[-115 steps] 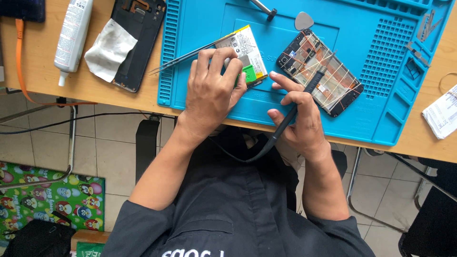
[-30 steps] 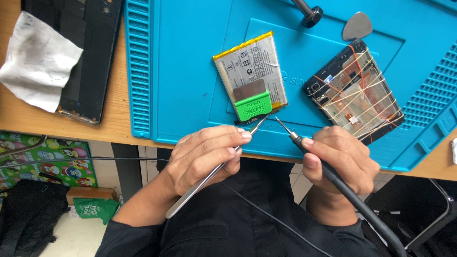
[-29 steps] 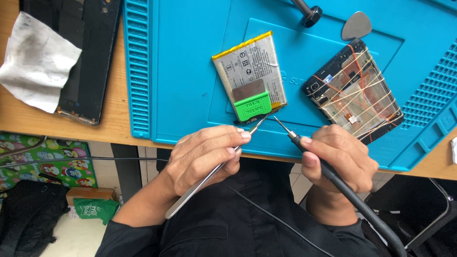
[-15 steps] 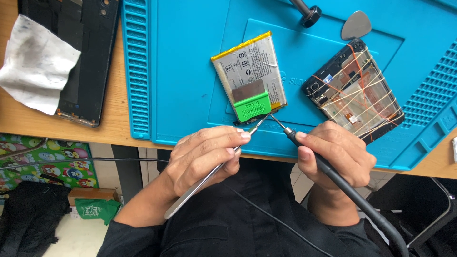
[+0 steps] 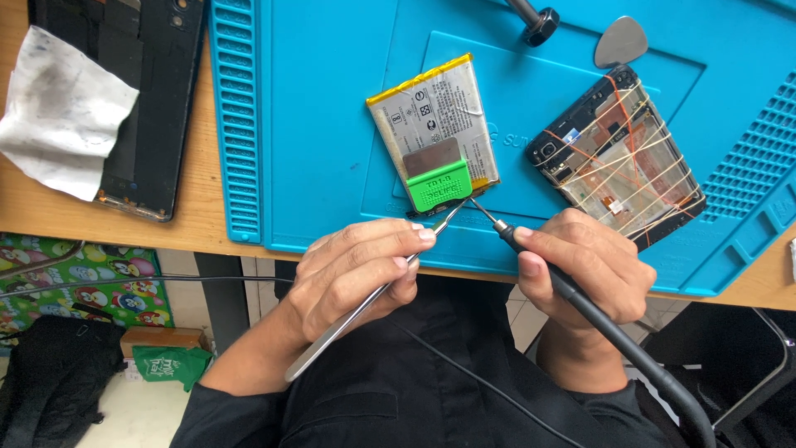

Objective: The person solders a small green circuit board onto a smartphone battery using a soldering iron and tweezers. The person cleans the soldering iron tip on a sponge, then repeatedly applies solder to the board's contacts while holding the board in place.

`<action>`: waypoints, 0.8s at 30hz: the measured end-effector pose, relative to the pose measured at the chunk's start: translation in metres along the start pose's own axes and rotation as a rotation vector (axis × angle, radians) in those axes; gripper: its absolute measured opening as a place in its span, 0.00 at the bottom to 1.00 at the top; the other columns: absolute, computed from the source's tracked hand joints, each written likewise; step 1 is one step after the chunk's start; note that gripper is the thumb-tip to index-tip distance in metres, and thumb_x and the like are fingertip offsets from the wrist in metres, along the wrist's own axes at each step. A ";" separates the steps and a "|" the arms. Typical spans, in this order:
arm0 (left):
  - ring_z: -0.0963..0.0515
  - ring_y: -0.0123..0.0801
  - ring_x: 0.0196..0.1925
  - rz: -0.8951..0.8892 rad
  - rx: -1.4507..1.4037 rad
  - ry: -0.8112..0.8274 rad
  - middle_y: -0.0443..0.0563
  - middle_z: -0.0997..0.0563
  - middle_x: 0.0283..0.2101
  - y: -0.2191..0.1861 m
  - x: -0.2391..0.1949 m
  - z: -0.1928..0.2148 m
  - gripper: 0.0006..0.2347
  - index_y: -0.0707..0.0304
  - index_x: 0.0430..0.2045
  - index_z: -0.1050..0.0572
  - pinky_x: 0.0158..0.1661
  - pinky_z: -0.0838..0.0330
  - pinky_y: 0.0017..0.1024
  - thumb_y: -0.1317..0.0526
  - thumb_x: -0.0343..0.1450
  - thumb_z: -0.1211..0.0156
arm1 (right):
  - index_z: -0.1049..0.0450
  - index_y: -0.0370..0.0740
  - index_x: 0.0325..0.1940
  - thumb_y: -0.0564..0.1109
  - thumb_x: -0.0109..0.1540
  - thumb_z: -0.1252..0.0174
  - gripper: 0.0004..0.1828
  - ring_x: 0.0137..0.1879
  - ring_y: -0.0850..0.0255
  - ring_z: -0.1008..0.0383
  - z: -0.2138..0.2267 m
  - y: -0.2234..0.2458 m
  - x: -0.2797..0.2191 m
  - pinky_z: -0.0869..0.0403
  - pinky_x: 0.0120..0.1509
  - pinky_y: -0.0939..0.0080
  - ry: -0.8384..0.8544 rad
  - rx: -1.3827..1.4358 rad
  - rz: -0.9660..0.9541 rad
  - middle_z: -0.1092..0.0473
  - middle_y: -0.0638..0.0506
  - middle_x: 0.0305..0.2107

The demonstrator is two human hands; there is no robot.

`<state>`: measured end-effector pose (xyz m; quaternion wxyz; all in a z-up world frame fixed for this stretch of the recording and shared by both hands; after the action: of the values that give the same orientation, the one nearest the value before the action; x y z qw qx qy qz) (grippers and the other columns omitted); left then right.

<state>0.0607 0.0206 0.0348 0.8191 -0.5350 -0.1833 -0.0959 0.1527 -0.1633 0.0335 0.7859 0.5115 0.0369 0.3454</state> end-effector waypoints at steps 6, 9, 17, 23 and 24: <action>0.11 0.54 0.48 -0.005 0.021 0.010 0.68 0.17 0.46 -0.001 0.001 0.000 0.08 0.72 0.44 0.32 0.47 0.11 0.38 0.69 0.77 0.40 | 0.27 0.20 0.31 0.35 0.64 0.45 0.11 0.21 0.53 0.34 0.000 0.000 0.001 0.33 0.28 0.59 0.009 -0.002 -0.020 0.31 0.39 0.20; 0.11 0.54 0.48 -0.001 0.025 0.007 0.68 0.17 0.46 -0.001 -0.001 -0.001 0.08 0.72 0.45 0.32 0.47 0.11 0.38 0.69 0.77 0.40 | 0.27 0.20 0.31 0.34 0.63 0.45 0.10 0.20 0.53 0.35 0.000 0.000 0.000 0.35 0.28 0.59 0.006 0.001 -0.002 0.32 0.39 0.20; 0.11 0.53 0.47 -0.006 0.020 -0.013 0.69 0.16 0.46 0.000 -0.002 -0.002 0.09 0.72 0.45 0.33 0.47 0.12 0.37 0.69 0.77 0.40 | 0.27 0.20 0.31 0.35 0.64 0.45 0.11 0.20 0.52 0.36 -0.001 0.000 -0.001 0.36 0.28 0.57 0.000 -0.006 0.017 0.33 0.40 0.19; 0.11 0.52 0.47 -0.008 0.042 -0.011 0.68 0.16 0.46 0.000 -0.003 -0.002 0.09 0.71 0.45 0.34 0.45 0.12 0.36 0.68 0.77 0.40 | 0.27 0.19 0.32 0.35 0.64 0.45 0.11 0.21 0.53 0.34 -0.001 0.002 0.000 0.36 0.28 0.58 0.019 0.008 0.064 0.30 0.38 0.21; 0.11 0.52 0.48 0.002 0.034 0.004 0.67 0.17 0.47 0.000 -0.003 -0.002 0.09 0.71 0.46 0.34 0.46 0.12 0.37 0.69 0.77 0.40 | 0.27 0.20 0.32 0.35 0.64 0.45 0.11 0.21 0.53 0.34 -0.001 0.002 0.001 0.35 0.28 0.58 0.027 0.003 0.065 0.30 0.38 0.21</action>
<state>0.0582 0.0186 0.0327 0.8285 -0.5210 -0.1828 -0.0930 0.1518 -0.1612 0.0350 0.7729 0.5089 0.0313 0.3777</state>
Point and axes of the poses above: each hand's wrist, its own x-axis towards the middle knuckle, its own z-axis out of the back of the hand, y = z × x, the point moved 7 cm from there along x, towards the middle knuckle
